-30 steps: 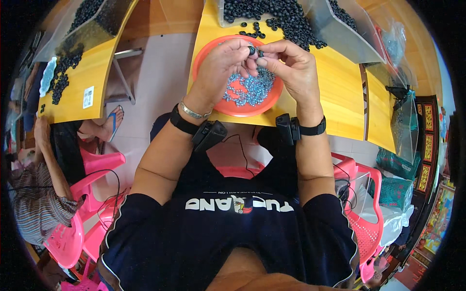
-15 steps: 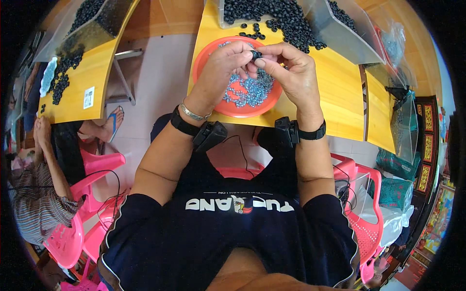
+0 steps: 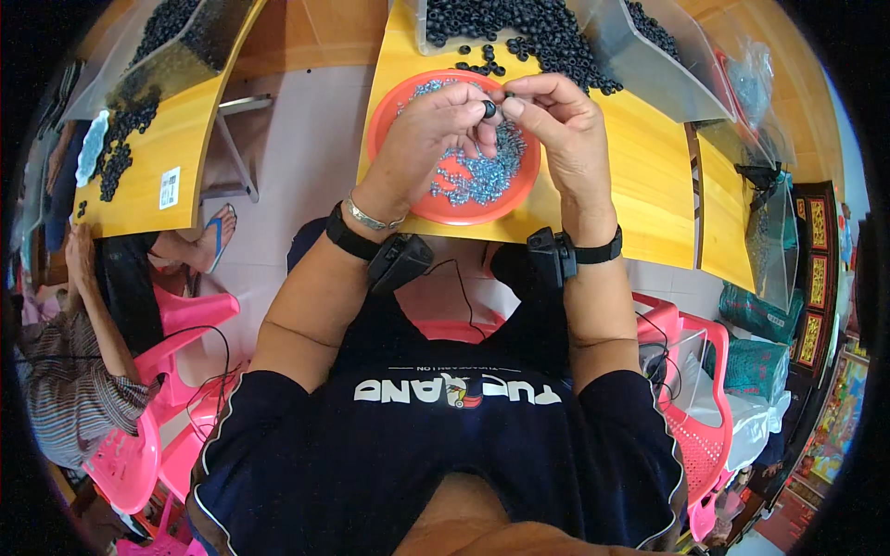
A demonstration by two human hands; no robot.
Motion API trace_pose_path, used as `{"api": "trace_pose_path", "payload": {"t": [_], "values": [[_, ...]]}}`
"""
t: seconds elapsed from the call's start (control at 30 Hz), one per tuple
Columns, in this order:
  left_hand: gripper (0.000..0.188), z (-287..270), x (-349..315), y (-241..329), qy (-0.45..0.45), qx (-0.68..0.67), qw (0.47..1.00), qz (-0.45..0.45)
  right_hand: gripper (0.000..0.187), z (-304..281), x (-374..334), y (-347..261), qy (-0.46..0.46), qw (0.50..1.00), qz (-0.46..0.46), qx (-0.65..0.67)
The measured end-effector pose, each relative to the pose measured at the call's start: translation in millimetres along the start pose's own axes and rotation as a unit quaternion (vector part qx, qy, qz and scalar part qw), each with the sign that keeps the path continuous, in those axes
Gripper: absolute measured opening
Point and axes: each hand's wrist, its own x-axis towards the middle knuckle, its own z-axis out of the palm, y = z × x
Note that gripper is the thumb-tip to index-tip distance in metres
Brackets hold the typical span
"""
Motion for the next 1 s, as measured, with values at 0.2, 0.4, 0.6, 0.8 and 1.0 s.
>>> {"api": "trace_pose_path", "payload": {"t": [0.2,0.4,0.6,0.8,1.0], "values": [[0.023,4,0,-1,-0.007,-0.048,0.999,0.007,0.015,-5,0,10,-0.031,0.995,0.048,0.078],[0.027,2,0,-1,-0.013,-0.038,0.999,0.004,0.015,-6,0,10,-0.007,0.995,0.064,0.079],[0.028,3,-1,1,-0.016,-0.02,1.0,0.016,0.018,-8,1,13,-0.005,0.981,0.083,0.176],[0.028,4,-1,1,-0.017,-0.005,1.0,0.015,0.017,-12,2,20,-0.029,0.967,0.094,0.234],[0.026,4,0,-1,-0.006,-0.012,1.0,-0.003,0.017,-3,-2,21,0.009,0.972,0.098,0.214]]}}
